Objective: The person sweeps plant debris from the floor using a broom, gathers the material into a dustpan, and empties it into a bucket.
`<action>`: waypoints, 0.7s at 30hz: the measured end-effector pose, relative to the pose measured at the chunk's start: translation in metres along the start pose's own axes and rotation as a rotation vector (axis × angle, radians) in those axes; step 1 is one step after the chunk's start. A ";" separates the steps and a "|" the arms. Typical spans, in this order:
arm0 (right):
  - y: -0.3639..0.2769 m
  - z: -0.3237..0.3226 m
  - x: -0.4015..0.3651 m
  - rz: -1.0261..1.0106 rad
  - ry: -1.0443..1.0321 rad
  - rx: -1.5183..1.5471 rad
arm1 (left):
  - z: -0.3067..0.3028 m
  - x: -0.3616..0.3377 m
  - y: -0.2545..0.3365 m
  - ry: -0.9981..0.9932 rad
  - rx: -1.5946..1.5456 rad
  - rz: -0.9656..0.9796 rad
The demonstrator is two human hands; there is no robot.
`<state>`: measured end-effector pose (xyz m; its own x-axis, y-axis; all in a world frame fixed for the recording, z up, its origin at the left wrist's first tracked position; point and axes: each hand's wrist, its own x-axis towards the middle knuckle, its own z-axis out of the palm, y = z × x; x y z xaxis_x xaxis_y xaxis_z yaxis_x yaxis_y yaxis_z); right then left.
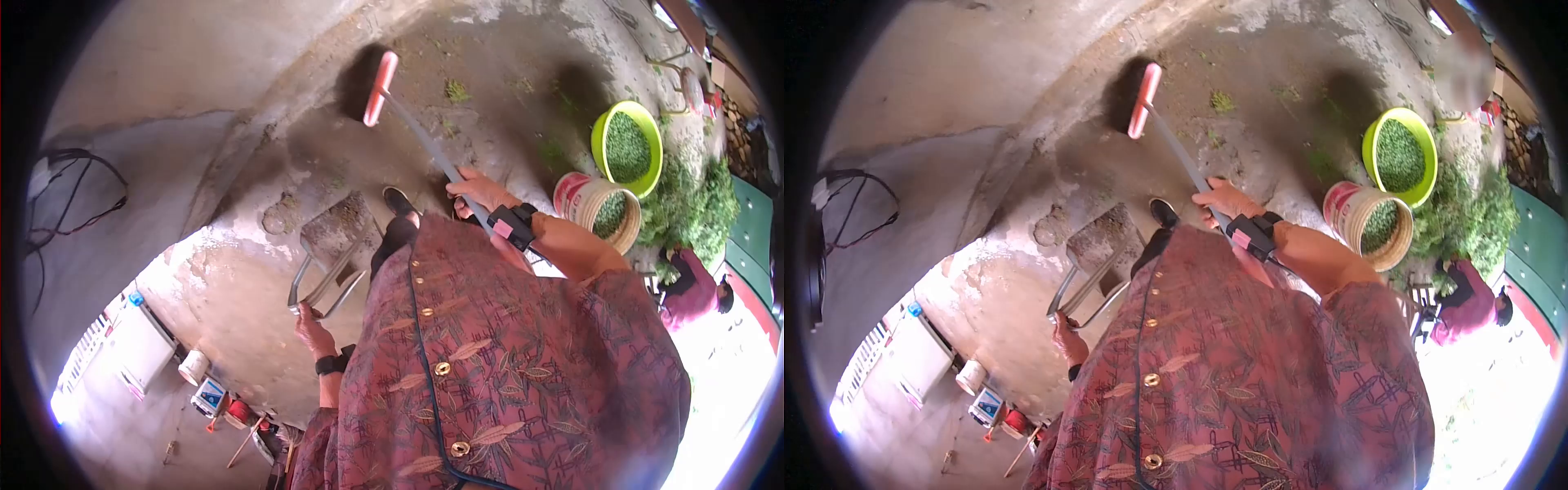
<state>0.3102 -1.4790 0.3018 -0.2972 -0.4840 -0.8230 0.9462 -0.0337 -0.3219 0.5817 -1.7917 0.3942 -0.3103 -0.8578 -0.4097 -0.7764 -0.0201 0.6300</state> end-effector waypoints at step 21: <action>-0.024 -0.050 0.018 -0.013 0.082 -0.695 | 0.002 -0.065 -0.004 0.217 -0.235 -0.042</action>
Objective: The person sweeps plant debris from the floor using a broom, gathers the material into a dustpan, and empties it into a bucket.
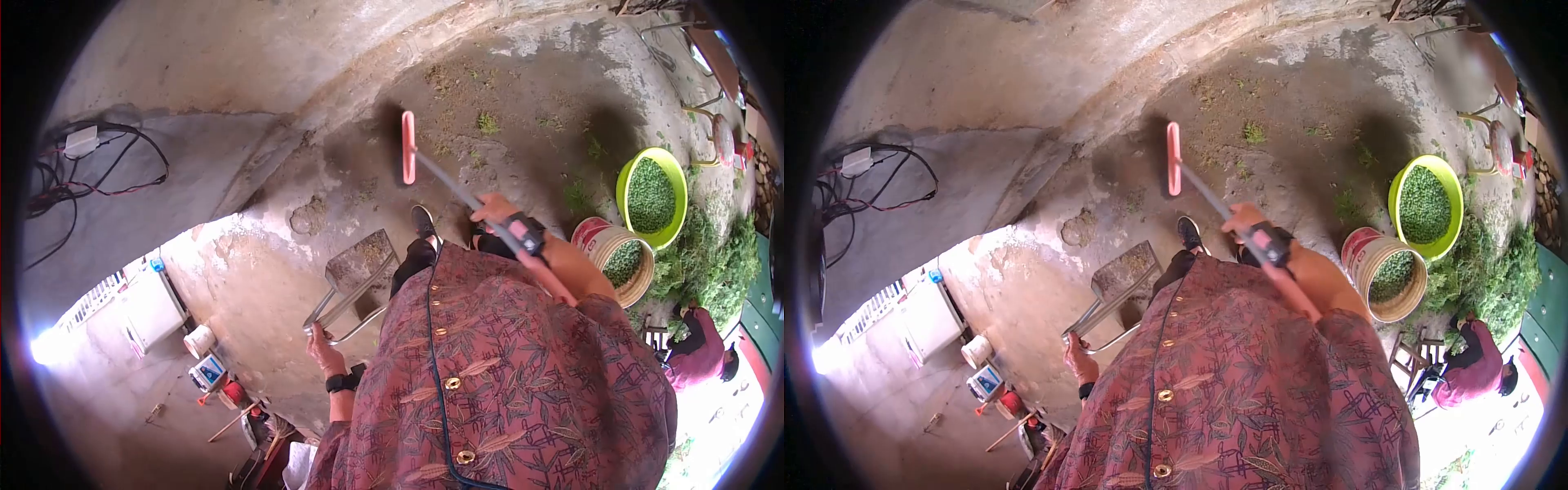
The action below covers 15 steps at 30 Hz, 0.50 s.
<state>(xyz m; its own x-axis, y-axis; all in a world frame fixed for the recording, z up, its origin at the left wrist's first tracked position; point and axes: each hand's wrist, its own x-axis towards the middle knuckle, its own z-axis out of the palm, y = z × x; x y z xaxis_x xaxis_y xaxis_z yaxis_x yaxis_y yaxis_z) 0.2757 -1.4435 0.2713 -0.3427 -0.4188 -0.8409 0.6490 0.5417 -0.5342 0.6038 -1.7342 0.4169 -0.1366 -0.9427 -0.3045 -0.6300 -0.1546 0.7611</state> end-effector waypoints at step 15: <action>0.040 -0.055 -0.158 -0.076 0.328 0.161 | 0.086 0.068 0.049 -0.279 0.270 0.136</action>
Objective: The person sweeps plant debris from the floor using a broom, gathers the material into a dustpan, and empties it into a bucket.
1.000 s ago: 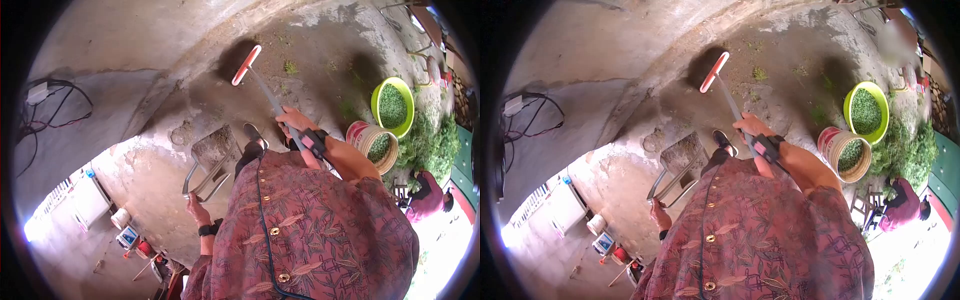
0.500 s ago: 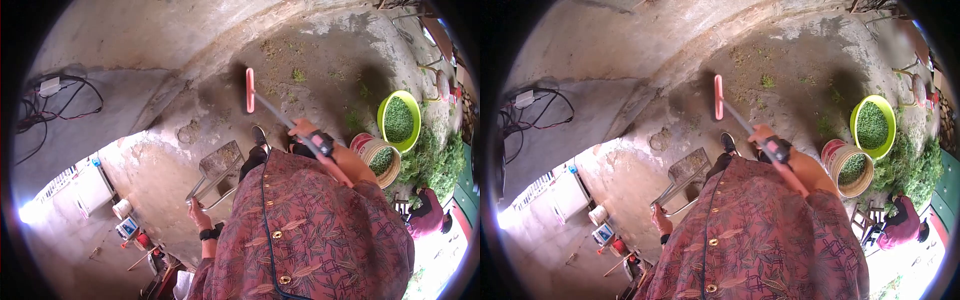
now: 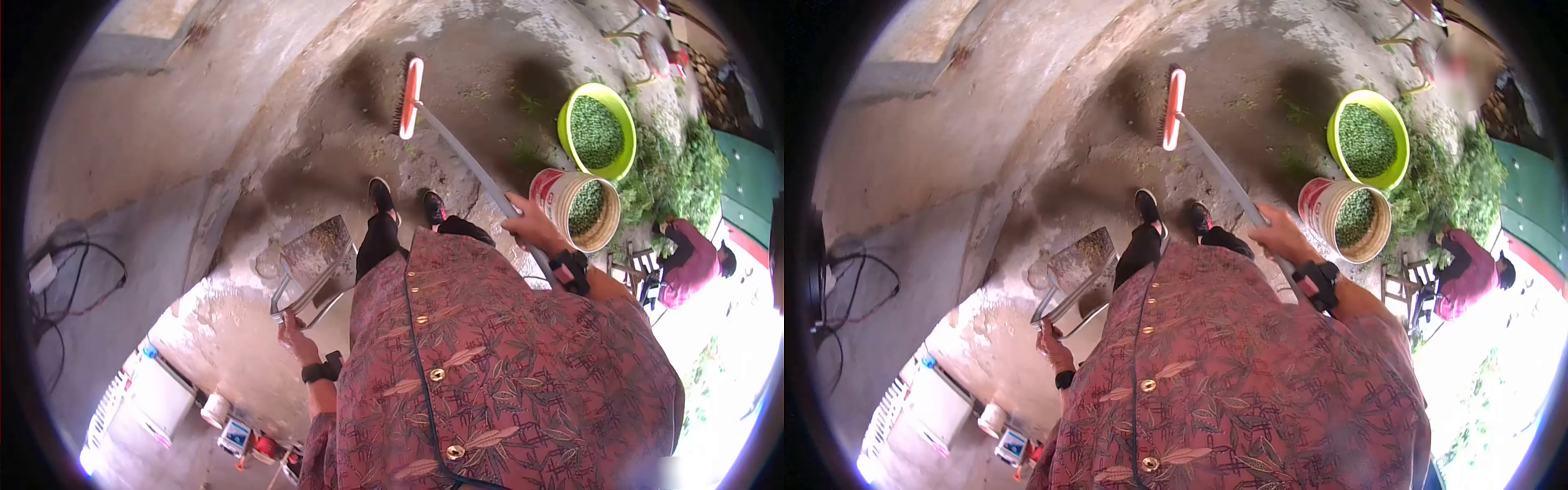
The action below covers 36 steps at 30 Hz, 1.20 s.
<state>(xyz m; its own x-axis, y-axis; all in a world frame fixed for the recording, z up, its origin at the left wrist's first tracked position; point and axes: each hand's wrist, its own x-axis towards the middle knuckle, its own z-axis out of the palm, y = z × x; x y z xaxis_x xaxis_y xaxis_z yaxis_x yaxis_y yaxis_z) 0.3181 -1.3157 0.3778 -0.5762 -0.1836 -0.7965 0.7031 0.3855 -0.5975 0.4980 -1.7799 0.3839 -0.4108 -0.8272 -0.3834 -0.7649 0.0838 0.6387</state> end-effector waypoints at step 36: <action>0.006 0.082 0.088 0.394 0.445 0.136 | 0.272 0.181 0.158 -0.810 0.059 0.167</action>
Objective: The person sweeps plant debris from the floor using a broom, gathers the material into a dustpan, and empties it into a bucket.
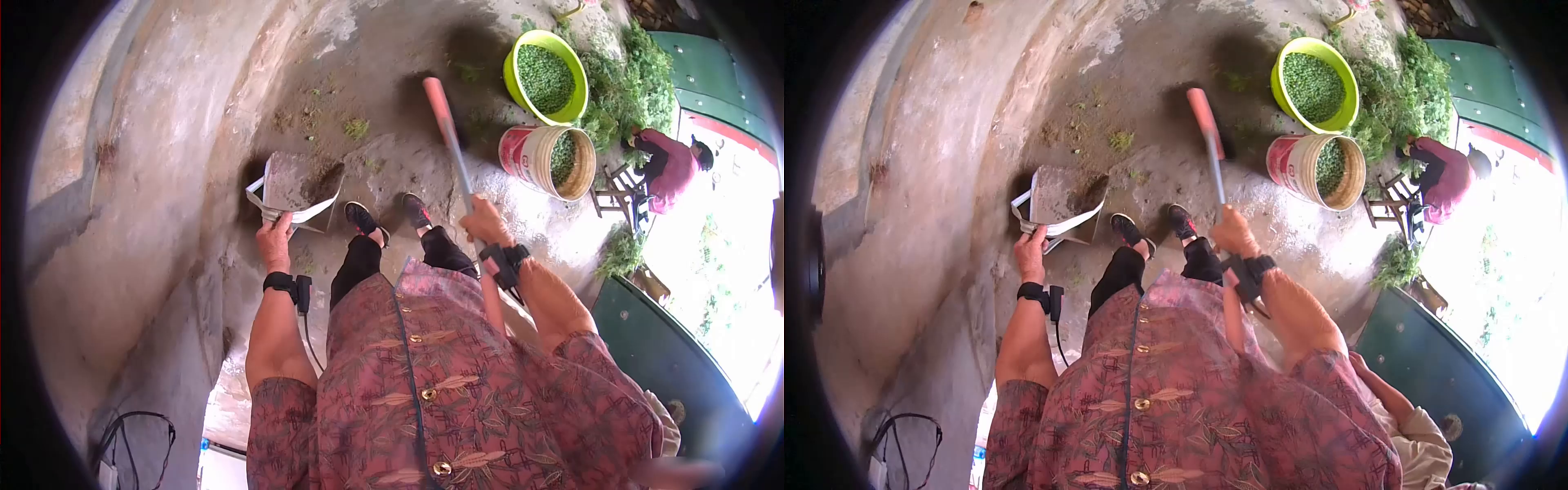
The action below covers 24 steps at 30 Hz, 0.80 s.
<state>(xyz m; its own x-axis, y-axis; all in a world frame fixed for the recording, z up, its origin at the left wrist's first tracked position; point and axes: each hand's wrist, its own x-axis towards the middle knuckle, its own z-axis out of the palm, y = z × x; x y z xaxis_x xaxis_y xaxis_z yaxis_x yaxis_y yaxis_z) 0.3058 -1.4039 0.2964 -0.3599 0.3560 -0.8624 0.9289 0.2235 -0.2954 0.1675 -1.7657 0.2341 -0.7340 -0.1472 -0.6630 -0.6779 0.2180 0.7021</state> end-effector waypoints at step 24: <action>-0.013 0.013 0.025 -0.442 -0.007 -0.723 | -0.005 0.054 -0.048 0.035 0.109 -0.007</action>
<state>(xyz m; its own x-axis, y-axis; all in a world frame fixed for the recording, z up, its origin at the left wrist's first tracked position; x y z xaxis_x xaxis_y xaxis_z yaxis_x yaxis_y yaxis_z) 0.2861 -1.4099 0.2727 -0.6740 0.0943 -0.7327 0.4172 0.8671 -0.2722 0.1598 -1.7893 0.1659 -0.7313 -0.1819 -0.6573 -0.6761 0.3202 0.6636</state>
